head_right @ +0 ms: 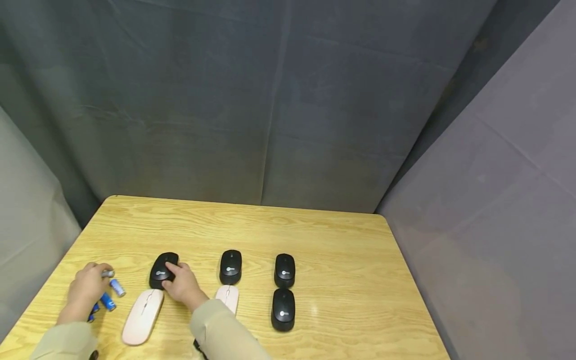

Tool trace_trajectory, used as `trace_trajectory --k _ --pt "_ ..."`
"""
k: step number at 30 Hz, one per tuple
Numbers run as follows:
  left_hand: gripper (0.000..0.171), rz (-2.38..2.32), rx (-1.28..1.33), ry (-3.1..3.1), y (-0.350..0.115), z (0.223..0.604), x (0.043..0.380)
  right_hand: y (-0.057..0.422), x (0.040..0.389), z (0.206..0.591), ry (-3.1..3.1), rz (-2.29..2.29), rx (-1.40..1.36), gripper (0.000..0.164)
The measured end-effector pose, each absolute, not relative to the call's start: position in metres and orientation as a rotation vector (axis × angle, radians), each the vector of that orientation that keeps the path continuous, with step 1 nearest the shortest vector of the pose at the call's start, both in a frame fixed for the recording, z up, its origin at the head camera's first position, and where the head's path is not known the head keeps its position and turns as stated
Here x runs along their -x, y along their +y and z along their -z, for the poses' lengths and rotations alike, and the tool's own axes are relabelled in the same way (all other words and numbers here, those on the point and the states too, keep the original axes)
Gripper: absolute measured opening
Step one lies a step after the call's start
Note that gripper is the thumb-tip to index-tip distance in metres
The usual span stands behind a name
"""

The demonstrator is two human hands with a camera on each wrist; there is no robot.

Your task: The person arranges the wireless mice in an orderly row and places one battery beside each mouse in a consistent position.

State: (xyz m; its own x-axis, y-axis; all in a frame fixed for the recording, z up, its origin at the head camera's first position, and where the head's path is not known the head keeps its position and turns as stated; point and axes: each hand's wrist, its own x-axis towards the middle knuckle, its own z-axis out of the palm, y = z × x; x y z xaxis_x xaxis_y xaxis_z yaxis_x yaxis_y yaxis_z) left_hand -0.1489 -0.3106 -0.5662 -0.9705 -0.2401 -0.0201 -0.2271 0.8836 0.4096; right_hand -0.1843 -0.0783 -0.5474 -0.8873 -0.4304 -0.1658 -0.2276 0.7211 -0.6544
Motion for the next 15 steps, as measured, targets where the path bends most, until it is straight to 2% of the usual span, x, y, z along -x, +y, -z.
trace_trajectory --k 15 --pt "0.022 0.670 -0.367 -3.018 -0.3155 0.5679 0.1534 -0.0807 0.1871 0.5502 2.660 0.972 0.490 0.047"
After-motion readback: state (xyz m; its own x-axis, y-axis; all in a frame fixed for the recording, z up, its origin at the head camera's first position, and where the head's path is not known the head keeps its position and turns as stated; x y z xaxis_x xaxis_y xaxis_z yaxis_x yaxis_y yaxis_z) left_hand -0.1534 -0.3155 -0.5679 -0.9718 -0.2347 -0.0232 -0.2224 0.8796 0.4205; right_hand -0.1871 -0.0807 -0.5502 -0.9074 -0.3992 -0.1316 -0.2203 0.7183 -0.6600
